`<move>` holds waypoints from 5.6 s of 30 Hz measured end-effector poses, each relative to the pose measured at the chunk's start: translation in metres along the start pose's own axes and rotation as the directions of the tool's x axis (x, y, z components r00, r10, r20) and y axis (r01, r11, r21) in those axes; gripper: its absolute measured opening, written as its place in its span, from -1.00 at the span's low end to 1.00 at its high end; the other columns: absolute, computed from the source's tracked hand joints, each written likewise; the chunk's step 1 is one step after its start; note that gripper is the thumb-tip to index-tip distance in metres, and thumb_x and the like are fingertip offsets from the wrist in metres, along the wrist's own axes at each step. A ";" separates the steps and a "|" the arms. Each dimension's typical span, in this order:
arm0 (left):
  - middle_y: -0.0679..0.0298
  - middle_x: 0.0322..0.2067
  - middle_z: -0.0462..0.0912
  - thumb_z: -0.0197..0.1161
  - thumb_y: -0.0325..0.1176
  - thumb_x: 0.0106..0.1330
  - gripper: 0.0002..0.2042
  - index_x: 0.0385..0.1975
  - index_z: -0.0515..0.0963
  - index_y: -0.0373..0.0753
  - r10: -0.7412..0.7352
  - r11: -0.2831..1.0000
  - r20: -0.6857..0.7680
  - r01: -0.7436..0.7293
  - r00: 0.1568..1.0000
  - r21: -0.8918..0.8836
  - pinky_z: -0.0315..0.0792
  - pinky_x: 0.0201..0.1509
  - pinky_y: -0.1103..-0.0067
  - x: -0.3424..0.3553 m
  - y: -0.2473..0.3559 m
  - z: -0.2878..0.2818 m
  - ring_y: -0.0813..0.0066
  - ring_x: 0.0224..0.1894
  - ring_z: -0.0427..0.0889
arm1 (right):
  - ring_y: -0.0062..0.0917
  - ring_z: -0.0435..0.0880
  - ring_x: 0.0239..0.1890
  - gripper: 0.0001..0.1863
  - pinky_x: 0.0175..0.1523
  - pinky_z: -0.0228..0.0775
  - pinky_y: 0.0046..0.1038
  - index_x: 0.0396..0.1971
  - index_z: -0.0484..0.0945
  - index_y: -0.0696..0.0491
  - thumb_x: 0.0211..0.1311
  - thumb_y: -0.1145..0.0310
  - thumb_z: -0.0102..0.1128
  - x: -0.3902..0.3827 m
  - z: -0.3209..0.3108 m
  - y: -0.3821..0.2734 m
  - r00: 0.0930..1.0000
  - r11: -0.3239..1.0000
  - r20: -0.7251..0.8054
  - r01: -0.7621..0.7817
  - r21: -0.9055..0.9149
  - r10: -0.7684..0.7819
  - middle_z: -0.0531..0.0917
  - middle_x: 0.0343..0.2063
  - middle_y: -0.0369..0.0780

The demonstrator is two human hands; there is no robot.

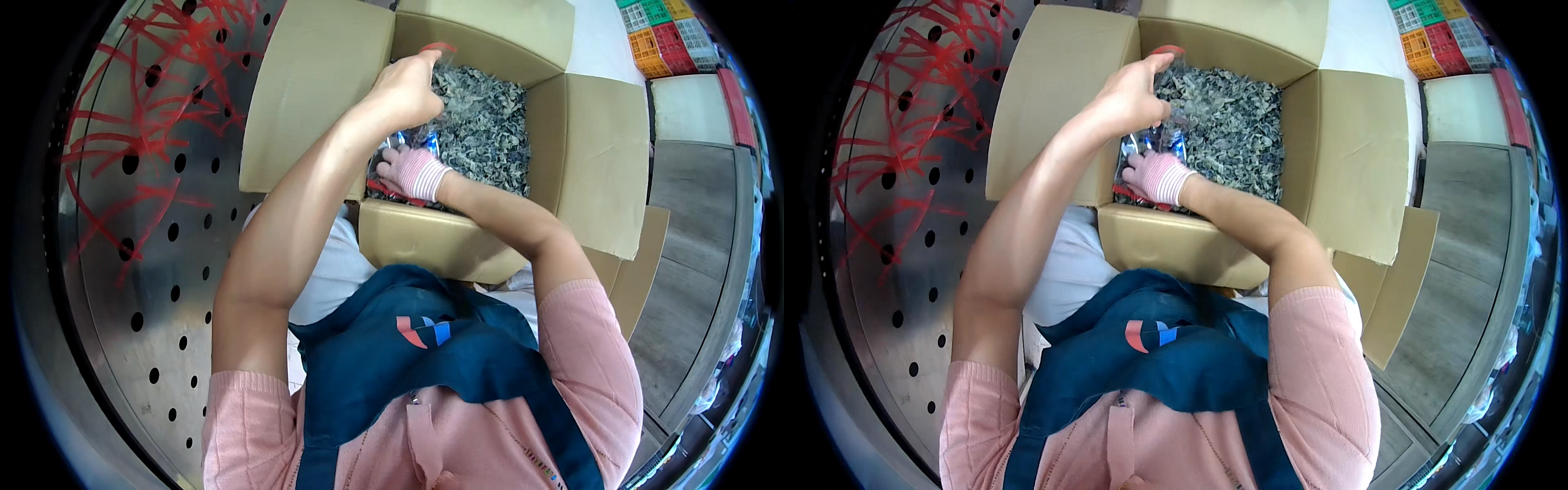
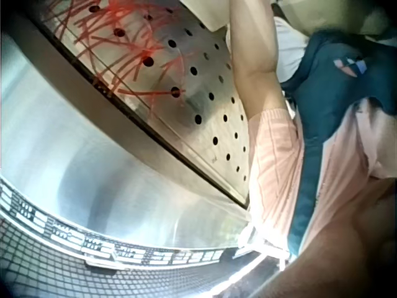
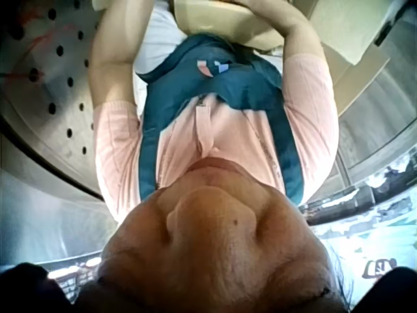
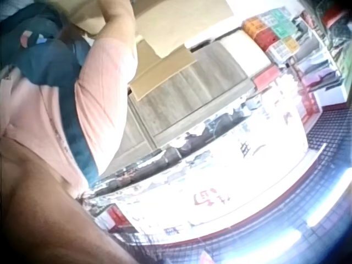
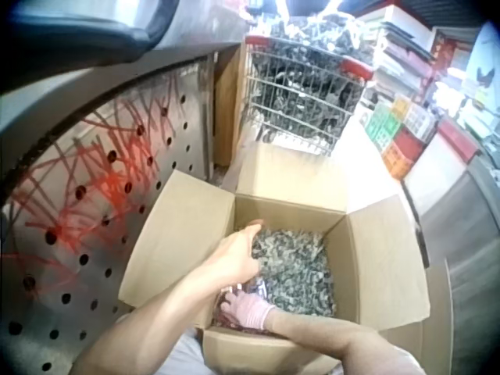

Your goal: The person sits on the floor and packs small, dark, dried items from a large cardboard box into clear plastic bags. They repeatedly scoop the items by hand, place them into the bags, and seal them.

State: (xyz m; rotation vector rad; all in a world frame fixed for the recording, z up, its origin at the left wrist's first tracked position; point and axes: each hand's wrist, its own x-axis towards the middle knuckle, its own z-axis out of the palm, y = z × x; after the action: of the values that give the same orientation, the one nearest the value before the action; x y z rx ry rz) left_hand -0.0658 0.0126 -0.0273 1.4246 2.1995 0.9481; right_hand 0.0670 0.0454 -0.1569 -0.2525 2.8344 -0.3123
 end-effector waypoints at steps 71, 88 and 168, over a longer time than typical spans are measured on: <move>0.01 0.22 0.49 0.21 -0.62 -0.07 -0.22 0.33 0.26 -0.37 0.040 0.978 0.188 -0.001 0.981 -0.207 0.59 -0.25 0.53 -0.013 0.027 -0.003 0.46 -0.45 0.69 | -0.25 0.62 0.01 -0.59 0.17 0.43 -0.34 -0.06 0.61 -0.07 0.06 0.15 0.37 -0.121 -0.146 0.057 0.386 0.656 -0.536 -0.529 0.538 0.751 0.64 -0.08 -0.12; 0.20 0.19 0.51 0.08 -0.69 0.04 -0.37 0.25 0.37 -0.35 0.264 0.862 0.475 0.015 0.839 -0.506 0.45 -0.51 0.78 -0.020 0.183 -0.136 0.74 -0.56 0.55 | -0.11 0.45 0.20 -0.13 0.16 0.41 0.00 0.30 0.35 -0.12 0.05 -0.33 0.24 -0.128 -0.081 -0.009 0.723 -0.708 -0.486 0.657 0.261 0.492 0.47 0.22 -0.14; 0.21 -0.01 0.62 0.60 -0.51 -0.06 -0.29 0.14 0.38 -0.37 0.130 0.675 0.180 0.046 0.975 -0.736 0.47 0.16 0.52 -0.121 0.086 0.006 0.51 0.00 0.60 | -0.52 0.56 0.04 -0.14 0.22 0.40 -0.43 0.16 0.40 0.20 -0.22 0.35 0.65 -0.195 -0.104 -0.053 0.707 0.193 -0.267 0.185 0.964 0.655 0.64 -0.02 -0.16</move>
State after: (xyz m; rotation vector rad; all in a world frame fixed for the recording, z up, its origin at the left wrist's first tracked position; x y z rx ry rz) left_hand 0.0477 -0.0710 0.0207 1.0948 1.3418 1.4055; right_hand 0.2282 0.0530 0.0027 0.8055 2.3827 -2.4050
